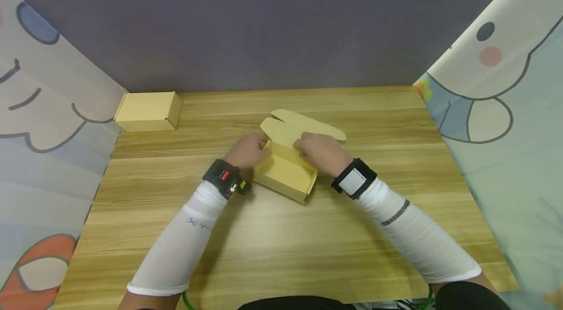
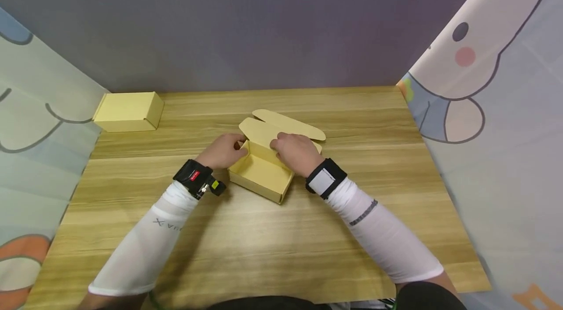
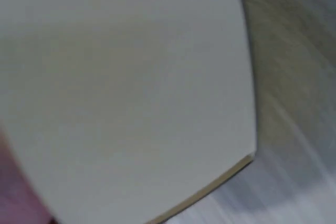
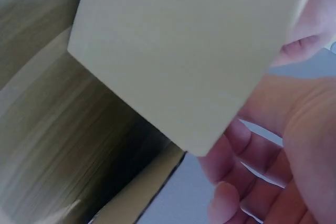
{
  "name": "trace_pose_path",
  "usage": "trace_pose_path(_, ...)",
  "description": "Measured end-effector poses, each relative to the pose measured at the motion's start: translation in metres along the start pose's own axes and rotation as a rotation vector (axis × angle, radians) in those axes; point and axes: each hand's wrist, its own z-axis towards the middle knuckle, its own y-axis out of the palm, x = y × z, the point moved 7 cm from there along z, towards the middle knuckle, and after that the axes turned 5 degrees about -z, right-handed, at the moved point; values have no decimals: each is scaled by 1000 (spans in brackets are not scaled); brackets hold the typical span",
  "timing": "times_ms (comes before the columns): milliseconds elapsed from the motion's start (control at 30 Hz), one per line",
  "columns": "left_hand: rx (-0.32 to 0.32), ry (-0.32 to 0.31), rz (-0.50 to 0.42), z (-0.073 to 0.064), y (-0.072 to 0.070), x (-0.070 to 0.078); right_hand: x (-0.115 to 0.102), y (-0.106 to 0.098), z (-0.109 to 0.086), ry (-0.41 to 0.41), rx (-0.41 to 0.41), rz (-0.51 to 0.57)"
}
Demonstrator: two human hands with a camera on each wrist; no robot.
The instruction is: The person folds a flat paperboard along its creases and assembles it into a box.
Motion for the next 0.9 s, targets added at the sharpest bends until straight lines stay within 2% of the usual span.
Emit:
trace_pose_path(133,21,7,-57,-6,0,-6,10,-3,0,-13,63,22)
trace_pose_path(233,57,9,-88,-11,-1,-8,32,-8,-3,50,107,84)
trace_pose_path(300,80,2,-117,-14,-2,-9,54,-9,-6,155,111,187)
trace_pose_path(367,95,-7,-143,-16,-2,-12,78,-5,-10,293,94,334)
trace_pose_path(467,112,-25,-178,-18,-1,-17,108,10,-14,485,40,536)
trace_pose_path(567,126,-40,-202,-18,0,-22,124,28,-13,584,-41,689)
trace_pose_path(633,134,-45,-211,-19,0,-23,128,37,-10,608,-83,785)
trace_pose_path(733,136,-55,-221,-21,1,-24,128,45,-3,610,-102,900)
trace_pose_path(900,110,-78,-257,-23,-1,-28,127,48,6,617,-74,949)
